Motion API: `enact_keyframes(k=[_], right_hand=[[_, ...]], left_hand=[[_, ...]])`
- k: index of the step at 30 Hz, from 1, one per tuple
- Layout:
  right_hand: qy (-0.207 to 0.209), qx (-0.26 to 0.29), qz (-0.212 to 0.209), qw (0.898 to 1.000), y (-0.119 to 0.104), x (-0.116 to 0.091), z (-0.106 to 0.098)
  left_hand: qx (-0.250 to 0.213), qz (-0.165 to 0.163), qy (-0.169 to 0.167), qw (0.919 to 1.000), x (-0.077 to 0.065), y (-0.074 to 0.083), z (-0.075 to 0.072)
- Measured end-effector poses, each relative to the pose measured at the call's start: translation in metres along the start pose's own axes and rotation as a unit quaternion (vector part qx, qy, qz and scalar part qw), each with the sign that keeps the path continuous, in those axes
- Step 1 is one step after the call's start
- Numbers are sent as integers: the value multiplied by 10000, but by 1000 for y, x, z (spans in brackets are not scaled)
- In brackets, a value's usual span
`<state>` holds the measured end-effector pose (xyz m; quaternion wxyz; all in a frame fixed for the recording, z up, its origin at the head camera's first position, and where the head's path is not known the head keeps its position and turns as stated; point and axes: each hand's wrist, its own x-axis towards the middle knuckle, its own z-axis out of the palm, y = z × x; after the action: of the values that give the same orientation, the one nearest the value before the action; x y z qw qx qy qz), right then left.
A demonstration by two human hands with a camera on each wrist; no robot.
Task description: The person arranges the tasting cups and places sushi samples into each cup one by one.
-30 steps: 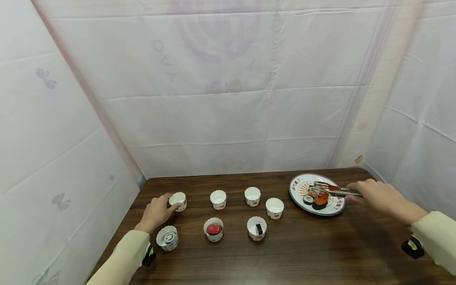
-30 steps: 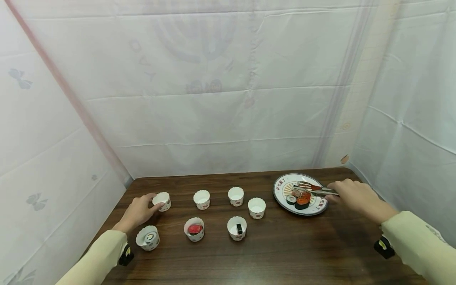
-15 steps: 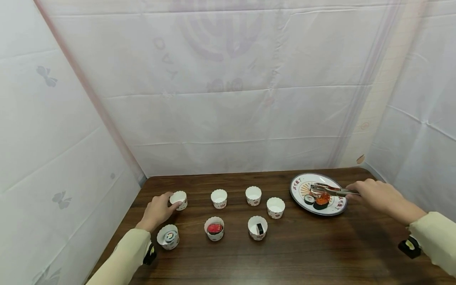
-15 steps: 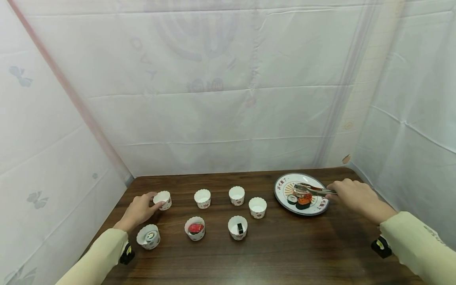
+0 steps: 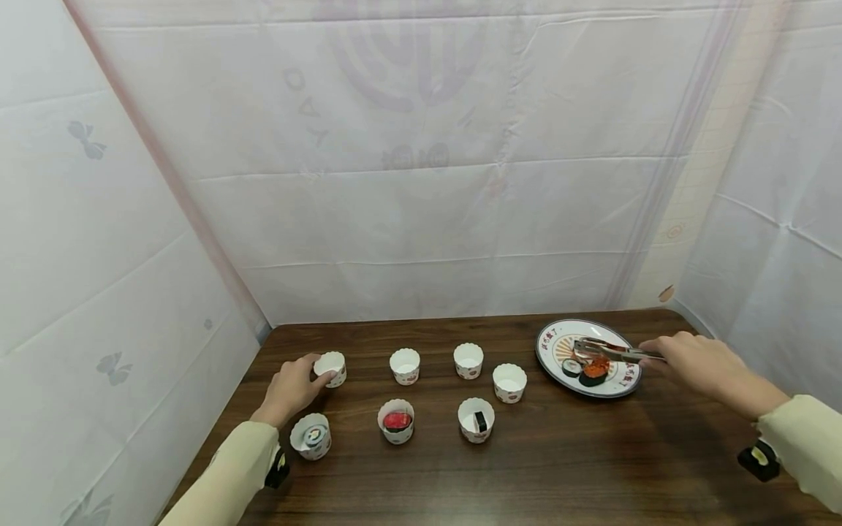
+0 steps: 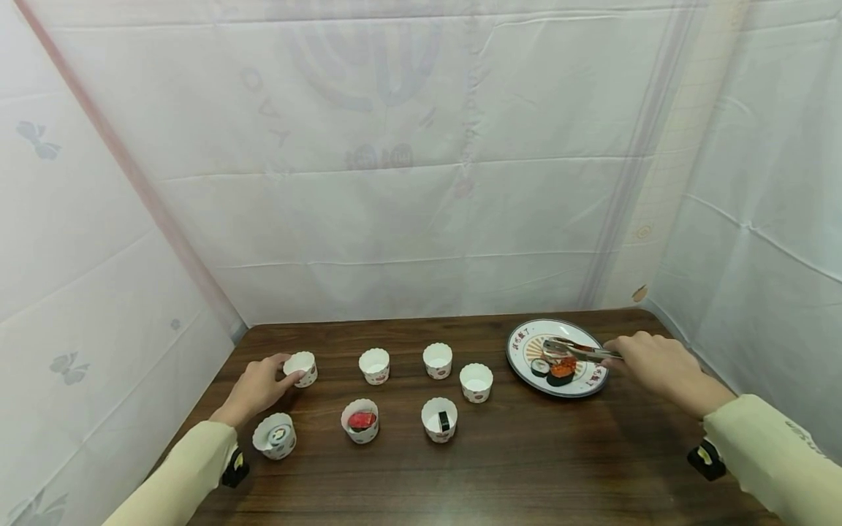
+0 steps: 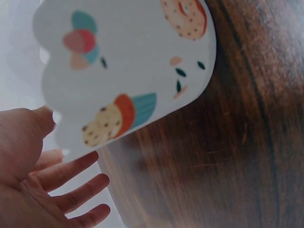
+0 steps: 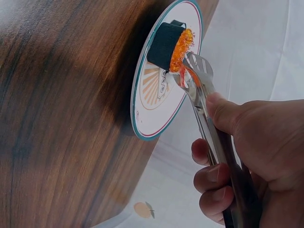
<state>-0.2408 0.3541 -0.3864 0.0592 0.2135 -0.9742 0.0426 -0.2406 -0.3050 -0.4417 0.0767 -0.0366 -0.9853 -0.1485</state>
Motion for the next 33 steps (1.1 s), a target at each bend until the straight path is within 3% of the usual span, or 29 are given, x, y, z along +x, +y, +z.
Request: enact_keyframes(k=[33], right_hand=[[375,-184,-155,9990,-12,9,-17]], left_hand=[[-29,-15,7,10000,2,-1,1]])
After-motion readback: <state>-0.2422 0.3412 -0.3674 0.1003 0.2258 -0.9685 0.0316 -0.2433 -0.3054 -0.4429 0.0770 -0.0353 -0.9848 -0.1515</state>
